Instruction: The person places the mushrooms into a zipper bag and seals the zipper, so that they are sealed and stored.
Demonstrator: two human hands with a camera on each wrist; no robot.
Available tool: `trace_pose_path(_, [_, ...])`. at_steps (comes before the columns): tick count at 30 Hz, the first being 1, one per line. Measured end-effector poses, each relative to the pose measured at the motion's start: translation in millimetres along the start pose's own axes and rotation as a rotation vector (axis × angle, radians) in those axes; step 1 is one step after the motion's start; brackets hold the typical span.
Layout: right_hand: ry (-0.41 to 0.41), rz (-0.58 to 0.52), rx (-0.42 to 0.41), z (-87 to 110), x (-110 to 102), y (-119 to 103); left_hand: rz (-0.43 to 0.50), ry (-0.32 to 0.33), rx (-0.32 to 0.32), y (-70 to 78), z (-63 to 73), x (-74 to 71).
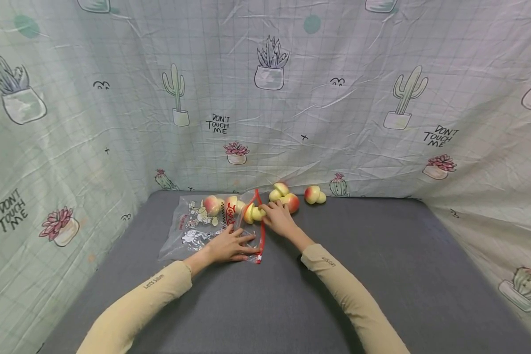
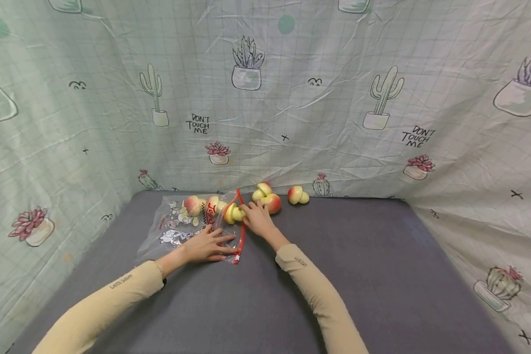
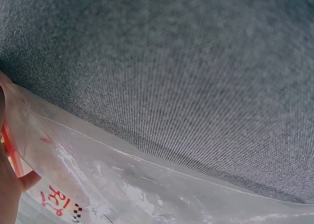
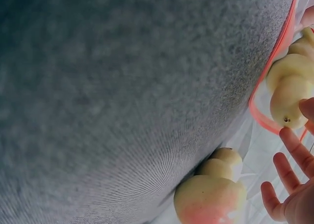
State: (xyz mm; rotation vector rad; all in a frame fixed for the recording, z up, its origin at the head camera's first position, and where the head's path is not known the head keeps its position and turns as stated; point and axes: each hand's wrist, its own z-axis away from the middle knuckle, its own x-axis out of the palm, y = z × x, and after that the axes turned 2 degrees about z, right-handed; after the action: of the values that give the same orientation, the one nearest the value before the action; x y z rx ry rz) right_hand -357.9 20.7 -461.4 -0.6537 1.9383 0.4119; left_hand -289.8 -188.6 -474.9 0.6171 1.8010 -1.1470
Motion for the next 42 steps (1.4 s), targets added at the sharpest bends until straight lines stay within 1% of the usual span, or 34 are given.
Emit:
trace_pose_path(2, [0.003,-0.001,0.001,0.9,-0.9,-0.8,0.018,-0.037,-0.013,0.8,-0.7,-0.3])
trace_pose_path(4, [0.005,-0.004,0.002,2.1,-2.2,-1.4,0.031,-0.054,-0.021,1.5,-1.4,-0.6])
trace_pose_path(7, [-0.001,-0.01,0.005,4.7,-4.7,-2.0,0.044,-0.056,-0.025,2.1,-1.6,-1.3])
trace_pose_path(11, [-0.026,-0.034,0.008,7.9,-8.1,-1.7,0.037,-0.06,-0.032,2.1,-0.5,-1.4])
trace_pose_path(15, [-0.056,-0.041,-0.007,10.6,-10.6,0.1,0.028,-0.065,-0.034,1.5,-0.1,-1.5])
trace_pose_path(21, [-0.1,-0.045,-0.026,13.9,-13.1,2.3,0.07,-0.07,-0.042,-0.5,-0.2,1.5])
trace_pose_path(27, [-0.121,-0.048,-0.041,18.3,-14.3,4.6,0.086,-0.044,-0.028,-1.1,0.2,4.0])
trace_pose_path(29, [-0.127,-0.05,-0.041,19.2,-14.5,5.1,0.085,-0.018,-0.018,-1.3,0.5,5.2])
trace_pose_path(31, [-0.128,-0.056,-0.04,19.7,-14.2,5.5,0.079,0.023,-0.007,-1.6,1.0,6.5])
trace_pose_path(33, [-0.128,-0.064,-0.041,20.0,-13.6,5.9,0.092,0.053,0.0,-2.1,1.8,7.9])
trace_pose_path(34, [-0.128,-0.066,-0.042,20.1,-13.2,6.0,0.08,0.077,0.009,-3.3,2.4,13.4])
trace_pose_path(36, [-0.133,-0.072,-0.042,20.2,-12.4,6.1,0.08,0.089,0.013,-3.1,3.3,12.9])
trace_pose_path(40, [-0.148,-0.078,-0.038,20.3,-11.7,5.4,0.077,0.067,0.011,-2.1,3.0,10.3])
trace_pose_path(41, [-0.151,-0.078,-0.038,20.2,-11.9,5.0,0.089,0.042,0.003,-0.8,2.6,4.6])
trace_pose_path(42, [-0.153,-0.079,-0.037,20.1,-12.1,4.6,0.085,0.027,-0.002,-0.7,2.2,4.3])
